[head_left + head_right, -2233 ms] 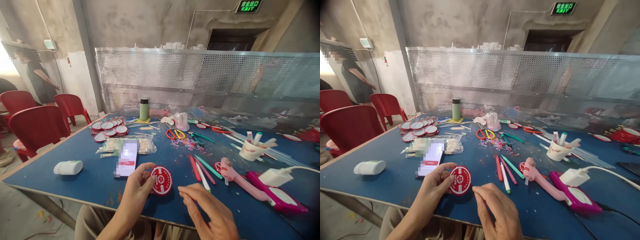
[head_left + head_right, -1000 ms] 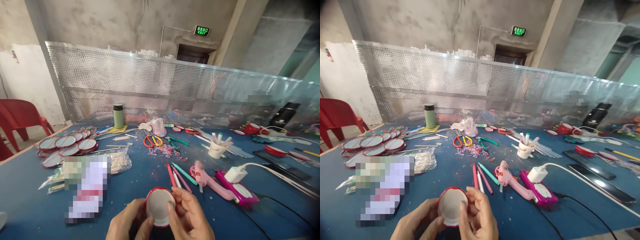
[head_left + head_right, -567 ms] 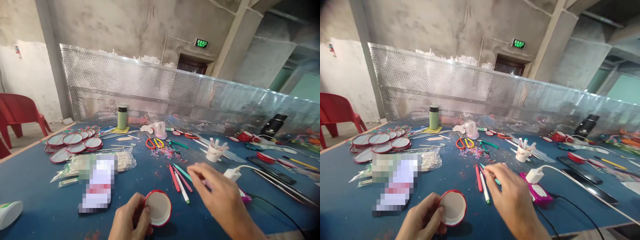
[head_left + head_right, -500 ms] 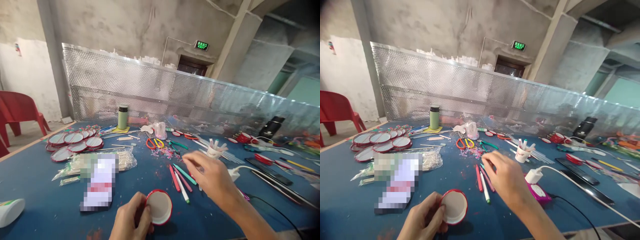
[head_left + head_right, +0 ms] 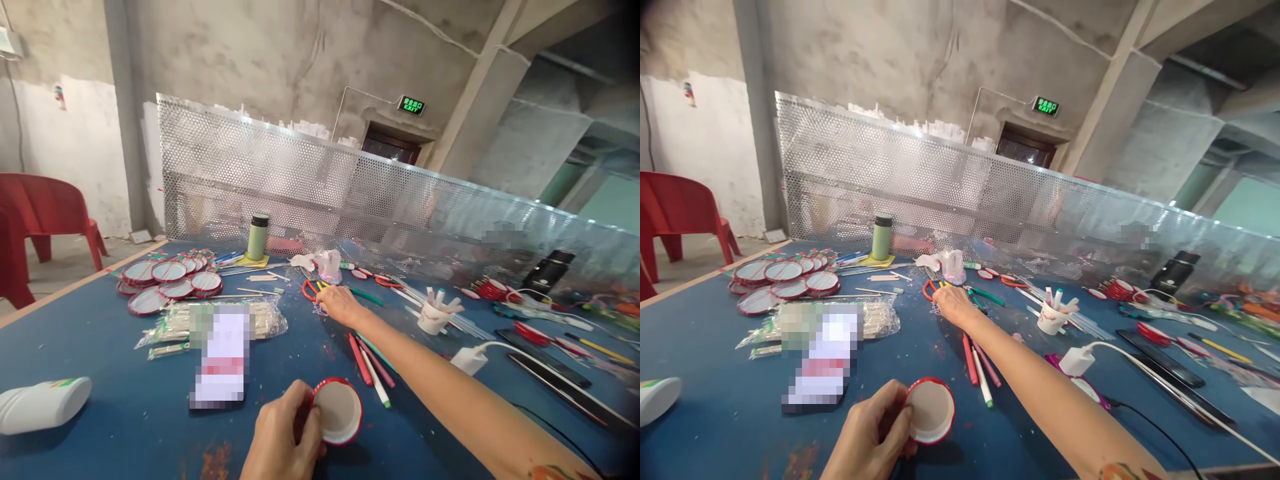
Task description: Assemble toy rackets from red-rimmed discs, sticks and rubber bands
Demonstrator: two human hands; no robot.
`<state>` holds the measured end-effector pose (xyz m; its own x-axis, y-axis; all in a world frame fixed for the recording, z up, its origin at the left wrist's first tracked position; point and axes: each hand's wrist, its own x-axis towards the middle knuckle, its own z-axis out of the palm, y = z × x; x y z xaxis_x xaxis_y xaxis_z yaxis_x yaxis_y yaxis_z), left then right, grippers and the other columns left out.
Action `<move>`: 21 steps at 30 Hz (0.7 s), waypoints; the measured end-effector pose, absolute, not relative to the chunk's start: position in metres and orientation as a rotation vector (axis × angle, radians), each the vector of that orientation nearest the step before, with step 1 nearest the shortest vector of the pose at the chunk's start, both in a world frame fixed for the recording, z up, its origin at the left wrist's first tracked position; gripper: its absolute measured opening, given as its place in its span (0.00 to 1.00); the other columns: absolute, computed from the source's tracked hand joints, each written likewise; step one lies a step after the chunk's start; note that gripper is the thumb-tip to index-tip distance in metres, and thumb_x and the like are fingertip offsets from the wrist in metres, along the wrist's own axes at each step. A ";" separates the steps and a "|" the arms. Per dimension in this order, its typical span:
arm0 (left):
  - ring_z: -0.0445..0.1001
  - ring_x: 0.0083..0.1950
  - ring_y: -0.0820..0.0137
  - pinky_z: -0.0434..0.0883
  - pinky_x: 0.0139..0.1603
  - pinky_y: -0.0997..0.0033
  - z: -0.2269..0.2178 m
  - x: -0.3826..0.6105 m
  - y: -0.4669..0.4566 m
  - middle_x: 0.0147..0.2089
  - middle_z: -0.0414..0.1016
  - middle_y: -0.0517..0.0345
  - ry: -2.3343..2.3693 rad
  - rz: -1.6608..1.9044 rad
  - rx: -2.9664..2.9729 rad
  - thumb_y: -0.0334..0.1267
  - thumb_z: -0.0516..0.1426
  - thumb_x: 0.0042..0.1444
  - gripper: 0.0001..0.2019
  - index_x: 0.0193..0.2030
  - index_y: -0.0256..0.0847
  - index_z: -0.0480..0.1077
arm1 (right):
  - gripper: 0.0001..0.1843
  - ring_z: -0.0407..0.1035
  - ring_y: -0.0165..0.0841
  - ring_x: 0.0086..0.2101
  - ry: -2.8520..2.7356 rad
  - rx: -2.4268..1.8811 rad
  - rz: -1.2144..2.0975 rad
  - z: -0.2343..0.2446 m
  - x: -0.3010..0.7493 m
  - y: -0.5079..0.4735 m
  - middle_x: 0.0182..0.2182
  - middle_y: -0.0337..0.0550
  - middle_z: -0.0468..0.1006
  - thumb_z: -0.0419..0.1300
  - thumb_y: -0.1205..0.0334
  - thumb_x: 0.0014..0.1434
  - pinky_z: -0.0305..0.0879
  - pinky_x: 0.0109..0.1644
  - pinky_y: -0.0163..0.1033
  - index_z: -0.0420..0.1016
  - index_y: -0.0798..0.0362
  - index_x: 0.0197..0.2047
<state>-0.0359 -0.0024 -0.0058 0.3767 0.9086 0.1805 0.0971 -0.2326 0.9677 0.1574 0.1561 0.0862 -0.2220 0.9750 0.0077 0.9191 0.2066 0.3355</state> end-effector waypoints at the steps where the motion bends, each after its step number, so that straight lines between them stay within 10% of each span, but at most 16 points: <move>1: 0.75 0.25 0.68 0.63 0.28 0.74 -0.006 -0.036 -0.002 0.21 0.76 0.58 0.913 1.004 1.624 0.39 0.50 0.60 0.07 0.31 0.43 0.64 | 0.13 0.75 0.36 0.45 2.264 1.802 0.399 0.084 0.158 0.159 0.48 0.46 0.77 0.60 0.58 0.68 0.74 0.49 0.47 0.74 0.55 0.52; 21: 0.72 0.25 0.69 0.61 0.28 0.75 -0.009 -0.035 -0.001 0.22 0.75 0.59 0.898 1.034 1.673 0.37 0.51 0.59 0.07 0.29 0.44 0.62 | 0.14 0.75 0.37 0.45 2.299 1.693 0.500 0.081 0.183 0.178 0.49 0.47 0.76 0.60 0.58 0.68 0.74 0.48 0.47 0.73 0.55 0.53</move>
<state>-0.0355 -0.0011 -0.0089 0.3750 0.8976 0.2318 0.1034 -0.2890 0.9517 0.1826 0.1776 0.0807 -0.2985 0.9544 0.0072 0.8713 0.2694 0.4102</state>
